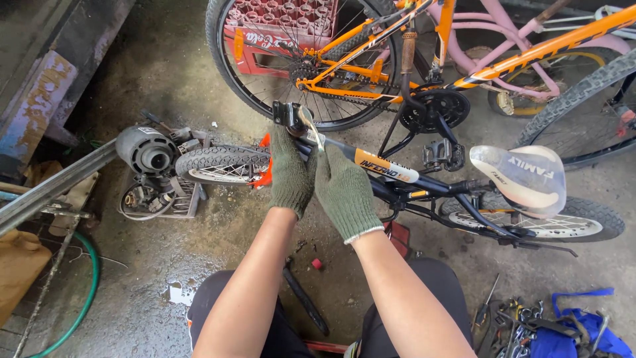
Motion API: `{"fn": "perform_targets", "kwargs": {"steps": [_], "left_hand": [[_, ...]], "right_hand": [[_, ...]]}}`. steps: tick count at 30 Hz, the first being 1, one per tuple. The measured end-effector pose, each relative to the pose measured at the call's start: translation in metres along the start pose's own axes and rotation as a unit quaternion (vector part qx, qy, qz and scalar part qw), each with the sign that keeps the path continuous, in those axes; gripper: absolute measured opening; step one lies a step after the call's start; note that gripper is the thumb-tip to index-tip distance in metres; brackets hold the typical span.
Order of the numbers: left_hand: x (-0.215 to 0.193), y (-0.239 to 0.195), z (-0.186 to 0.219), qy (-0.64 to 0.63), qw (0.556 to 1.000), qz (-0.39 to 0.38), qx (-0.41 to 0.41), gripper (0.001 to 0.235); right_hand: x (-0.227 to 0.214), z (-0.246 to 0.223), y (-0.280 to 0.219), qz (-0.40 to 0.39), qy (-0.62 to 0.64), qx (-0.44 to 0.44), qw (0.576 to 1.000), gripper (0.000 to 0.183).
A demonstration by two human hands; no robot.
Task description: The person uses a toothbrush to scrub the black seat post clamp of a bicycle. The bicycle is positioned upside down, and the person scrubs the clamp area thoroughly with the brush.
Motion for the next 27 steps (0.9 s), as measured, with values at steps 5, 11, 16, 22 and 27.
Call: {"fn": "perform_targets", "kwargs": {"steps": [5, 11, 16, 22, 27], "left_hand": [[-0.003, 0.009, 0.008, 0.108, 0.994, 0.007, -0.012, 0.059], [0.015, 0.025, -0.049, 0.05, 0.995, 0.036, 0.081, 0.039], [0.017, 0.03, -0.053, 0.053, 0.99, 0.028, 0.125, 0.031], [0.001, 0.03, -0.031, 0.06, 0.995, 0.028, 0.077, 0.028], [-0.006, 0.028, -0.012, -0.025, 0.995, -0.007, 0.093, 0.026]], "right_hand": [[0.001, 0.0, -0.007, -0.005, -0.045, -0.033, 0.998, 0.041], [0.007, -0.004, -0.007, 0.003, -0.16, -0.054, 0.986, 0.043], [0.015, -0.023, -0.007, 0.027, -0.142, -0.002, 0.989, 0.036], [0.008, -0.021, -0.007, 0.037, -0.195, -0.001, 0.98, 0.036], [0.005, -0.034, 0.003, 0.076, -0.188, -0.047, 0.978, 0.035]]}}
Point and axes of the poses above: each hand's wrist, its own y-axis towards the middle knuckle, its own x-axis out of the palm, z = x × y, the point moved 10 cm from there along y, towards the middle knuckle, and after that the axes turned 11 degrees about -x, right-handed, at the moved point
